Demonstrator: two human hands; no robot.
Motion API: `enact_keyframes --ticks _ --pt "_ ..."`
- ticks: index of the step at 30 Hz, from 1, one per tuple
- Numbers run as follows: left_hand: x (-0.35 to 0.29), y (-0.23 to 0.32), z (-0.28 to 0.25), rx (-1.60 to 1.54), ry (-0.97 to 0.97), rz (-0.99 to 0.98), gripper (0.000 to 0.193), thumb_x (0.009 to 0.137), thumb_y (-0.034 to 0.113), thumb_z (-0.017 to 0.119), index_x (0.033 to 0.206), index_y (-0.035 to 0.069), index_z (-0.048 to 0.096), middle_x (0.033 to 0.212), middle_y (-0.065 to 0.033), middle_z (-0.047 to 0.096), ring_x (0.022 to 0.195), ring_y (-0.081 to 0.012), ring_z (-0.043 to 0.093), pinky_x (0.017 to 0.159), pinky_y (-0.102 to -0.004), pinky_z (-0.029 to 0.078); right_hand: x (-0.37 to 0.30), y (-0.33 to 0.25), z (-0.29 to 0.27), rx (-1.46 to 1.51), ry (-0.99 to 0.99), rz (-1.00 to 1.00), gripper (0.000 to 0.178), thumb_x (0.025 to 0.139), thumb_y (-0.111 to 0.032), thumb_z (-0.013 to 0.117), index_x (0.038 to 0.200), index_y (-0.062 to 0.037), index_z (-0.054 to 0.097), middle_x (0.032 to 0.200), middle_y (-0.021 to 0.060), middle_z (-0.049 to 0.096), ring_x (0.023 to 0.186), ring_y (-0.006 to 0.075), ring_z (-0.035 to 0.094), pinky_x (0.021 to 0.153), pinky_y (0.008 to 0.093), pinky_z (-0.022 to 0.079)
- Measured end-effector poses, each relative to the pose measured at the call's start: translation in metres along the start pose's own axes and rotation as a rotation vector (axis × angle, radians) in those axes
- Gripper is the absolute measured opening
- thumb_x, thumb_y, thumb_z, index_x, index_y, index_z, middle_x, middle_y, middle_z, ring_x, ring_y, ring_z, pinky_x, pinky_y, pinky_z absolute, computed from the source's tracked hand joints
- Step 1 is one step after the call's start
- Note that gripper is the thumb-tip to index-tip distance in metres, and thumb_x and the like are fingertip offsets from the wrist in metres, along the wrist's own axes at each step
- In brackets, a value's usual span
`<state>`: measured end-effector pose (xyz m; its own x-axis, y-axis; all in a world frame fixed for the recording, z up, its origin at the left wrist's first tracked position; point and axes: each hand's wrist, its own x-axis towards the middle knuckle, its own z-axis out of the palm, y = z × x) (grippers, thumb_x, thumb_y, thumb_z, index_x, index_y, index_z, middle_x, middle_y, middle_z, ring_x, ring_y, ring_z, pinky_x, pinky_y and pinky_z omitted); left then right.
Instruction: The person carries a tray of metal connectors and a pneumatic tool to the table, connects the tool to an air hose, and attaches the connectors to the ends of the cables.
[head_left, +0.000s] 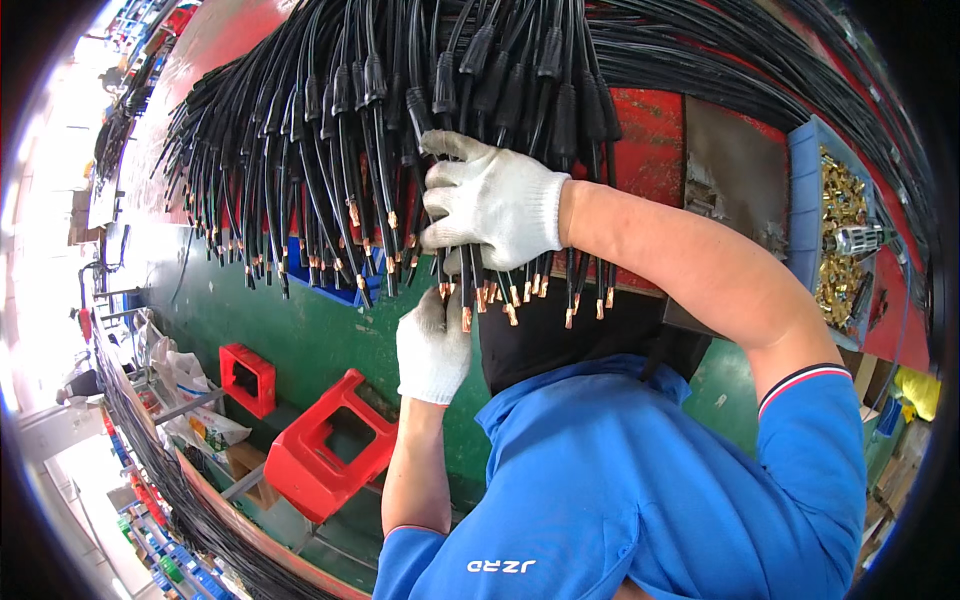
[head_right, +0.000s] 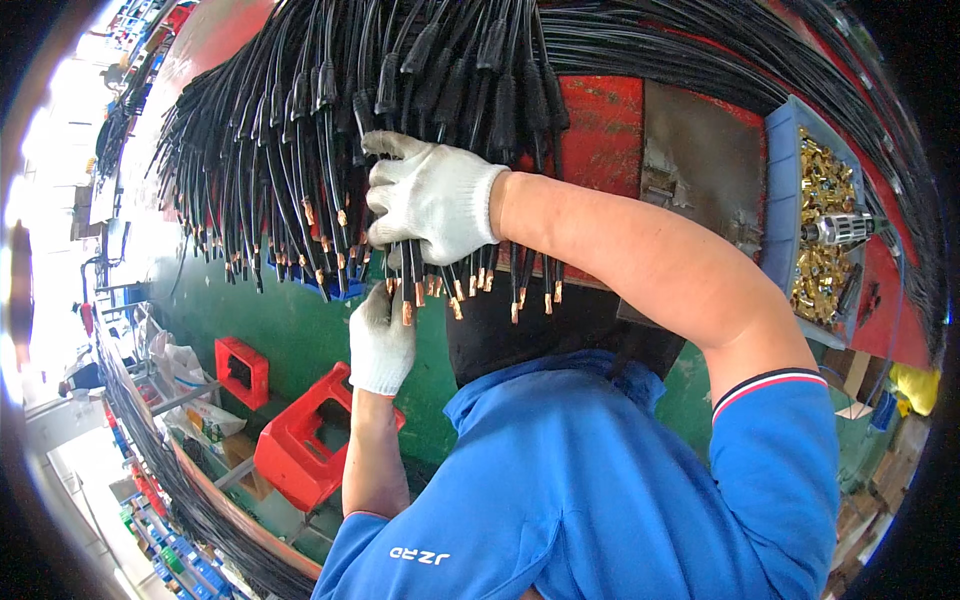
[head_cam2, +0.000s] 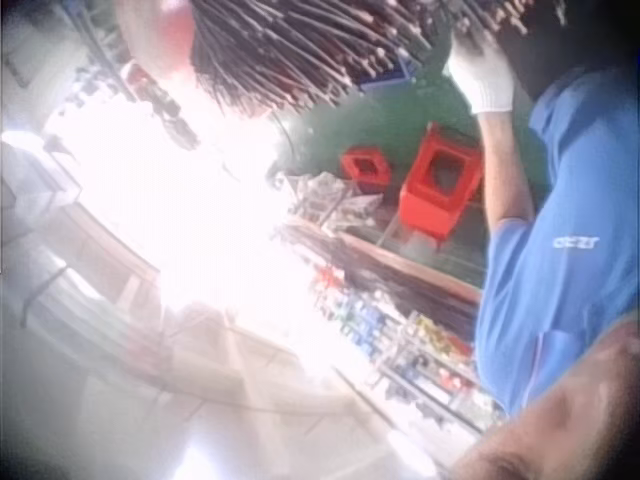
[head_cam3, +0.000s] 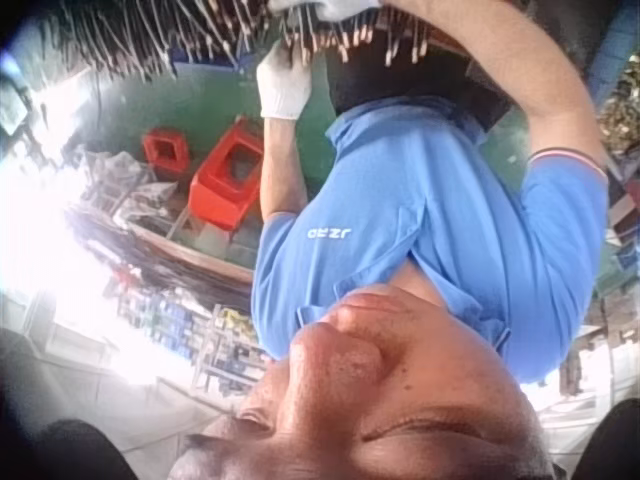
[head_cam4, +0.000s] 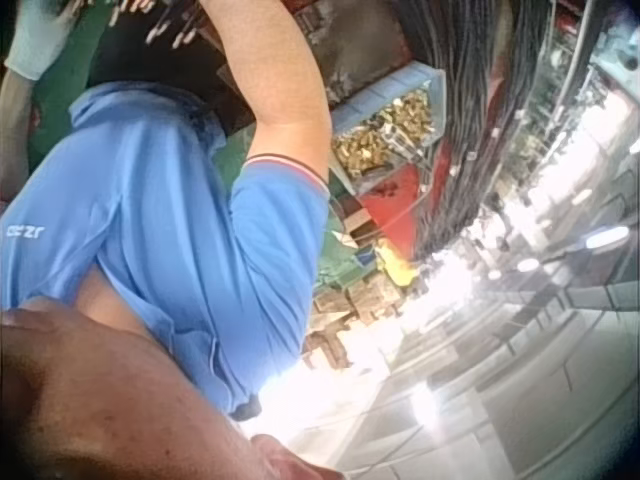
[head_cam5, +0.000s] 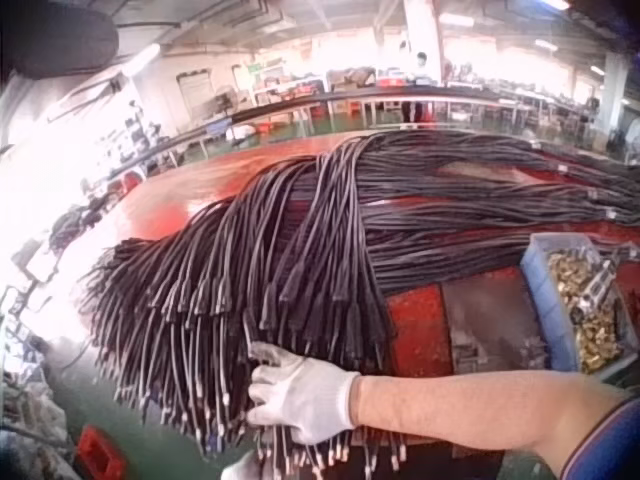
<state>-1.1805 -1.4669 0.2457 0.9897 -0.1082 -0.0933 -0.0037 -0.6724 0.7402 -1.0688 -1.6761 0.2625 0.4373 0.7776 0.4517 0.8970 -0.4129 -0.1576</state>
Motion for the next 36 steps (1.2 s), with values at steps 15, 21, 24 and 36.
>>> enact_keyframes --ticks 15,21,24,36 --pt "-0.026 -0.069 -0.006 -1.219 0.018 -0.513 0.023 0.101 0.03 0.06 0.101 0.007 0.062 0.081 -0.0029 0.061 0.062 -0.011 0.054 0.051 -0.0244 0.037 0.001 0.003 -0.002 -0.033 0.025 -0.065 0.021 0.076 -0.031 0.079 0.092 -0.0167 0.076 0.109 0.003 0.069 0.12 0.0261 0.06 0.127 0.0593 0.023" --pt "0.025 -0.037 0.004 -0.954 -0.019 -0.422 0.041 0.101 0.049 0.064 0.087 0.011 0.063 0.067 0.0018 0.057 0.053 -0.0091 0.05 0.049 -0.0248 0.035 0.0 -0.003 -0.01 -0.017 -0.085 -0.039 0.022 0.077 -0.027 0.078 0.097 -0.0167 0.076 0.106 0.002 0.071 0.119 0.0255 0.061 0.127 0.0599 0.02" --pt "0.032 -0.025 0.015 -0.864 0.07 -0.481 0.035 0.097 0.045 0.072 0.087 0.012 0.065 0.065 0.0029 0.057 0.049 -0.0078 0.047 0.045 -0.0254 0.033 -0.001 -0.002 -0.009 -0.011 -0.065 -0.038 0.024 0.077 -0.028 0.078 0.099 -0.0186 0.076 0.106 0.0018 0.071 0.118 0.0259 0.061 0.126 0.0592 0.021" --pt "0.018 -0.036 0.02 -1.149 0.025 -0.478 0.022 0.097 0.032 0.074 0.089 0.014 0.064 0.065 0.0068 0.053 0.048 -0.0044 0.042 0.046 -0.0227 0.029 0.0 0.003 -0.002 -0.026 -0.021 -0.031 0.032 0.061 -0.025 0.075 0.093 -0.0213 0.075 0.096 -0.0028 0.067 0.111 0.0207 0.062 0.126 0.0552 0.023"
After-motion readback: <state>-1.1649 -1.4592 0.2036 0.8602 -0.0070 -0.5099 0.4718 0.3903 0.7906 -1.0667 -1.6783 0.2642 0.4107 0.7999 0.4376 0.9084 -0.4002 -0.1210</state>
